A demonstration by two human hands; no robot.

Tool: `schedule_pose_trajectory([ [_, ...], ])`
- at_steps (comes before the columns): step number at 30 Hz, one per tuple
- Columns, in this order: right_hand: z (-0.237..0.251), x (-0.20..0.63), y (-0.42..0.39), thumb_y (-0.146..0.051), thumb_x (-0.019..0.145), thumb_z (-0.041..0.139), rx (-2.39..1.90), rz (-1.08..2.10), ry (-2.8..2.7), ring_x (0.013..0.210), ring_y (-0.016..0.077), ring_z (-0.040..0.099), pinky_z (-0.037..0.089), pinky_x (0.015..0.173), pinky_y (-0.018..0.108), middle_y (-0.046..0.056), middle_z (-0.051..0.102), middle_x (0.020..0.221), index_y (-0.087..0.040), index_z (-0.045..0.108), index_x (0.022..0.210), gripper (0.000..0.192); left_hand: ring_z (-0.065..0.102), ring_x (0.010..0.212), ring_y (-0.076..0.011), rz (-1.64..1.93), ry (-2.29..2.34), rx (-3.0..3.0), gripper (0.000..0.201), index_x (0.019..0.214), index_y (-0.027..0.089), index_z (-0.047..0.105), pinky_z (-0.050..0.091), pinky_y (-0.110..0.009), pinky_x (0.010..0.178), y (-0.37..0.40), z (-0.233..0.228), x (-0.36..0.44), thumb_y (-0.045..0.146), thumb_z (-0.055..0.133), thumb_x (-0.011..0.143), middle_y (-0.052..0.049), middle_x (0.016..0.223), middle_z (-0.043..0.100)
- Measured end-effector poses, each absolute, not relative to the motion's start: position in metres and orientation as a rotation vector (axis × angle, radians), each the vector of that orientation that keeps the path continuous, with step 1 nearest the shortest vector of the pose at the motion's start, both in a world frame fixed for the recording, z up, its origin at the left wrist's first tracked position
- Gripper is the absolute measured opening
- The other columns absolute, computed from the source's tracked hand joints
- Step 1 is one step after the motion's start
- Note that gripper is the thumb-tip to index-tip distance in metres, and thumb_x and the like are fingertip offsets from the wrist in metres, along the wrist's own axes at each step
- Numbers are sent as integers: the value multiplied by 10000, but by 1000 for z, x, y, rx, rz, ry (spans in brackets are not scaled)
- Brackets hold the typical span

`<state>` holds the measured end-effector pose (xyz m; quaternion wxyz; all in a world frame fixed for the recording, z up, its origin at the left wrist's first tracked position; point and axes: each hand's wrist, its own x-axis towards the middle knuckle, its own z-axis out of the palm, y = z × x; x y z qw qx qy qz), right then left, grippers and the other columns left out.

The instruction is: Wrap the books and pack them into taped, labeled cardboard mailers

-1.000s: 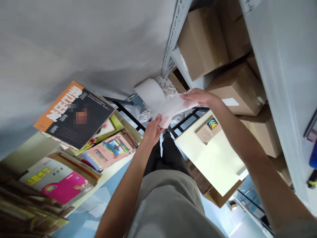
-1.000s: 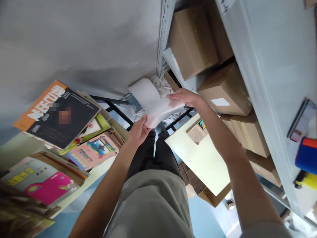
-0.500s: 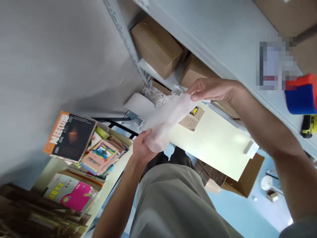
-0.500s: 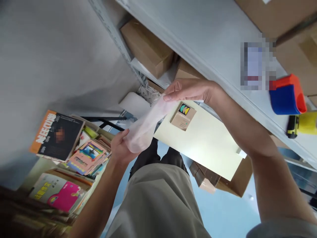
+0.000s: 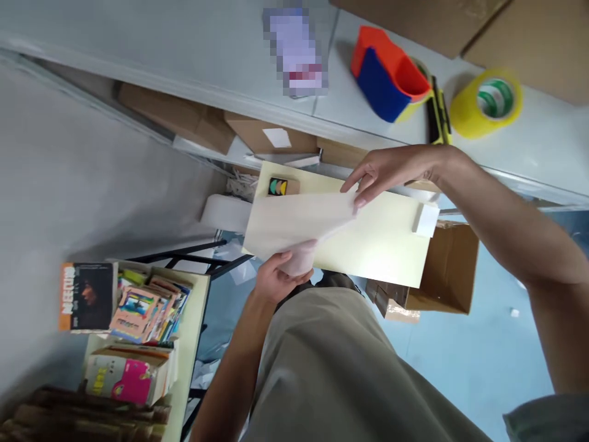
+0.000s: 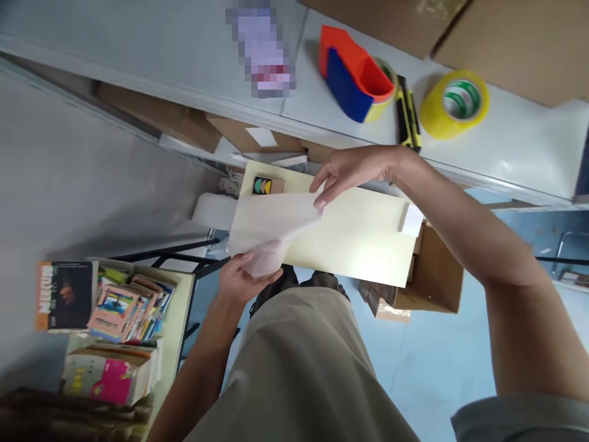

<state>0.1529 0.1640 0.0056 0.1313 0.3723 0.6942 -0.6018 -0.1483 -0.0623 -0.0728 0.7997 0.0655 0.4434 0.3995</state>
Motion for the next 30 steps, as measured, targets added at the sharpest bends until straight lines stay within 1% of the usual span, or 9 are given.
schedule_pose_trajectory([
  [5,-22,241,123,-729,784,972,1182,-1628,1980,1177,358,847,633,1114,509,40,916,1178,-302,708,1657,1007,251,442,-96,580,888,219,373,898,166,853,372,-304,521,-58,-98,-91,519,899,786,93,451,280],
  [7,-42,268,107,-681,824,946,1272,-1631,1949,1177,352,846,626,1116,497,46,917,1182,-290,647,1713,1016,258,462,-101,477,886,255,452,985,146,886,359,-296,540,-58,-119,-75,555,890,793,96,447,275],
  [13,-140,319,72,-380,946,828,1628,-1540,1832,1174,336,848,602,1142,500,66,917,1042,-202,608,1737,840,374,484,-89,40,1179,550,721,1008,140,882,390,-298,566,-72,-184,-59,839,830,840,-36,670,707],
  [16,-191,326,61,-231,966,809,1748,-1377,1730,1141,318,857,615,1099,455,90,910,1007,-133,659,1679,735,653,577,-209,-215,1226,739,897,964,145,872,541,-390,644,-68,-198,-90,1015,713,818,-178,908,858],
  [19,-227,323,49,-175,988,823,1824,-1237,1654,1093,303,864,626,1065,433,117,911,1073,-112,683,1641,670,832,896,-366,-6,1481,1065,866,1144,199,872,640,-517,874,-42,-213,-138,997,648,893,-202,1162,877],
  [21,-241,320,42,-182,1018,817,1845,-1176,1597,1121,304,858,625,1081,435,140,906,1166,-111,676,1640,641,750,1348,-503,209,1692,1380,837,1390,197,821,560,-631,1165,-18,-232,-168,888,722,930,-235,1507,773],
  [23,-247,314,35,-189,1047,797,1859,-1092,1537,1232,325,832,608,1134,451,181,881,1292,-98,670,1635,608,398,1698,-607,267,1798,1566,936,1603,168,705,345,-729,1364,1,-256,-192,784,819,908,-247,1813,509],
  [25,-249,300,28,-180,1054,784,1874,-938,1493,1358,371,779,569,1203,494,245,833,1400,-61,685,1592,560,159,1789,-622,170,1812,1630,1015,1715,134,595,208,-759,1426,10,-280,-207,695,852,910,-246,1931,291],
  [30,-244,181,21,-317,1131,698,2094,-720,1626,1462,415,692,579,1182,514,320,691,1597,-45,693,1532,485,144,1814,-563,-110,1722,1727,998,1806,41,394,271,-724,1423,-6,-315,-220,544,760,1026,-343,1939,149],
])
